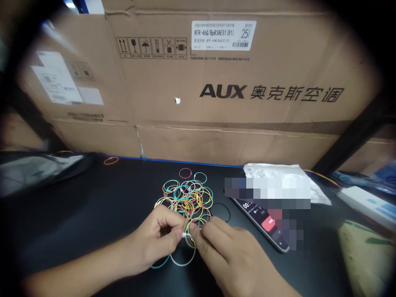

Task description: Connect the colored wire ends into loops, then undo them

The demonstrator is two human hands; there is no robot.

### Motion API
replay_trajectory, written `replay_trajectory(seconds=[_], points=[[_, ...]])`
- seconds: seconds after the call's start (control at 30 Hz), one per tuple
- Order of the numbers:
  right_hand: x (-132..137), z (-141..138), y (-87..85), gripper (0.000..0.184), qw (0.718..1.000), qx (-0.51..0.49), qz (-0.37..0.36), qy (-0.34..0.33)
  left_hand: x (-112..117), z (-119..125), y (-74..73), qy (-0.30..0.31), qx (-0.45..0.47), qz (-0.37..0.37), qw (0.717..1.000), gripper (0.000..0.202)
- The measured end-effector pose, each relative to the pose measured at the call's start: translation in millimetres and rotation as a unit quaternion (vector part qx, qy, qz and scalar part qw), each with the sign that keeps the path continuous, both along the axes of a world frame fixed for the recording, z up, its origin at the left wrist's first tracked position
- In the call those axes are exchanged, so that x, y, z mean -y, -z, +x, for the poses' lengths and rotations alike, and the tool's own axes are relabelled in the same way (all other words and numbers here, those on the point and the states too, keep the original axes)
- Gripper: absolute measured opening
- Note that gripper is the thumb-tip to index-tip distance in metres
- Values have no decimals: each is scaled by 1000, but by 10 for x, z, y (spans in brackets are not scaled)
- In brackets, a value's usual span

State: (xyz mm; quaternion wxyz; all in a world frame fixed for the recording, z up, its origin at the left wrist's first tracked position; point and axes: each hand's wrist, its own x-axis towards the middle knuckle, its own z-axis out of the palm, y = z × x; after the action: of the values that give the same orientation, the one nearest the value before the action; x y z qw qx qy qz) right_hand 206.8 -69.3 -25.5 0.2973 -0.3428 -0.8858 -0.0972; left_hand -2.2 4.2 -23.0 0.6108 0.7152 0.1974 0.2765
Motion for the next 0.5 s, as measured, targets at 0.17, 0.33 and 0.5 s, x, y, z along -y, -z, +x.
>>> replay_trajectory(seconds=[0.17,0.33,0.5], points=[[6,19,-101,38,999,27,-20,-15,30,0,-17,-5,-37,35,999,33],[-30,-14,-26,33,986,-147,-76,3,58,-5,-53,-37,-50,74,995,31],[-97,-104,26,14,826,-435,-357,-22,30,-35,-40,-41,-43,87,994,41]])
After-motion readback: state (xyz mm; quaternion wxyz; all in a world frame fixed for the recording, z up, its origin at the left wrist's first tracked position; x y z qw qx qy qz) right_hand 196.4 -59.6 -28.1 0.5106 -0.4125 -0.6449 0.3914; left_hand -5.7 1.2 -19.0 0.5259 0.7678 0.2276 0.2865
